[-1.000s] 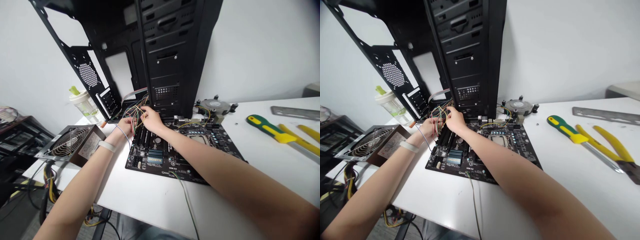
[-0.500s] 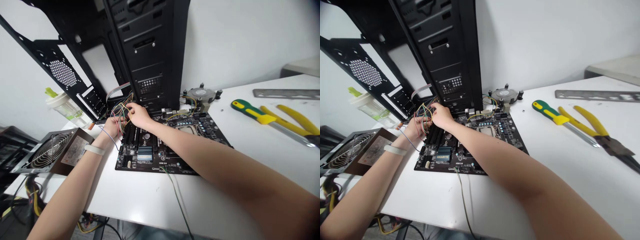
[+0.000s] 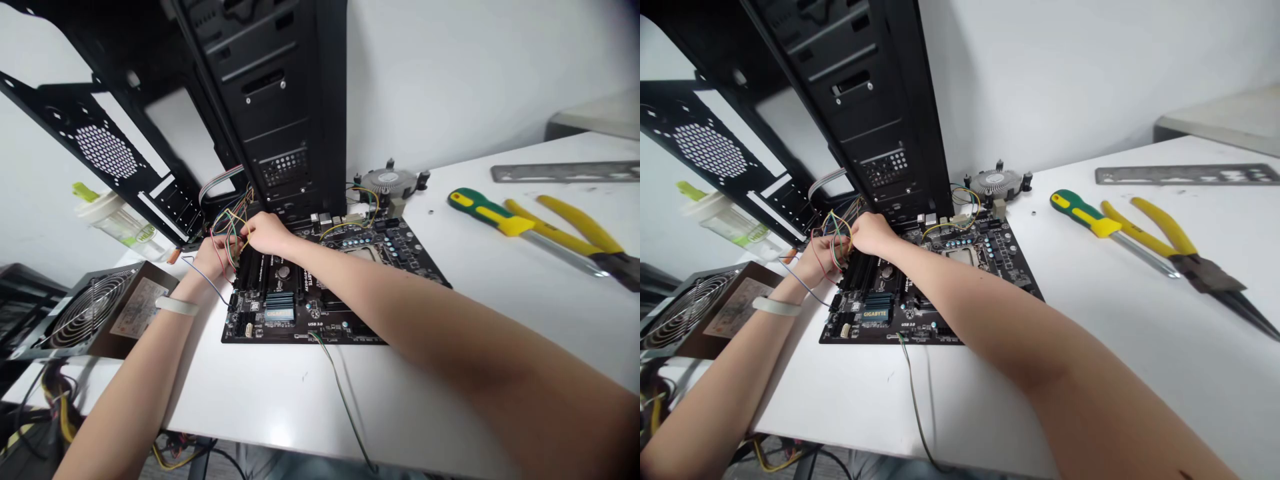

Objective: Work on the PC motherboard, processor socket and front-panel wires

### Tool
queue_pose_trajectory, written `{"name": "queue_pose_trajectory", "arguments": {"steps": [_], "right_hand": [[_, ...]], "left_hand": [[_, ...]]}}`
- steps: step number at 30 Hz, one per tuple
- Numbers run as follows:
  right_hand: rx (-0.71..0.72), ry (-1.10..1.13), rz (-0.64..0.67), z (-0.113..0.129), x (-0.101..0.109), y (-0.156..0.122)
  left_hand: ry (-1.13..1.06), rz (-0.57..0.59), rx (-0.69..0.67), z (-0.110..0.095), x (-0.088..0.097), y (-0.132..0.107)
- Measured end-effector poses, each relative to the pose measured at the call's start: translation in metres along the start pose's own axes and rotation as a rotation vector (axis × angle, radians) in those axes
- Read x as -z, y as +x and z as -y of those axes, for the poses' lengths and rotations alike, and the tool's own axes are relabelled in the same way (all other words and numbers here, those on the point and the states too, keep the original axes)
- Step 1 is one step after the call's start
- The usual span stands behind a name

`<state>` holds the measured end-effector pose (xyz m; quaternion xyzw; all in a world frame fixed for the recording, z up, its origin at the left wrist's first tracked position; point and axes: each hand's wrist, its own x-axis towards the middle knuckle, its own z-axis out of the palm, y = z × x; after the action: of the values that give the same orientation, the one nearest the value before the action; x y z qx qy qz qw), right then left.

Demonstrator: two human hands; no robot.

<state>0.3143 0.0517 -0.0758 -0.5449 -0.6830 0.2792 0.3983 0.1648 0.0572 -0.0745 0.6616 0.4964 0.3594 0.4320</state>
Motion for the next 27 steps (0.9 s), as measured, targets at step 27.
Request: {"name": "queue_pose_trajectory", "arguments": {"steps": [27], "right_hand": [[0.003, -0.005, 0.003, 0.001, 0.002, 0.003]], "left_hand": [[0.233, -0.217, 0.066, 0.0, -0.013, -0.003]]}}
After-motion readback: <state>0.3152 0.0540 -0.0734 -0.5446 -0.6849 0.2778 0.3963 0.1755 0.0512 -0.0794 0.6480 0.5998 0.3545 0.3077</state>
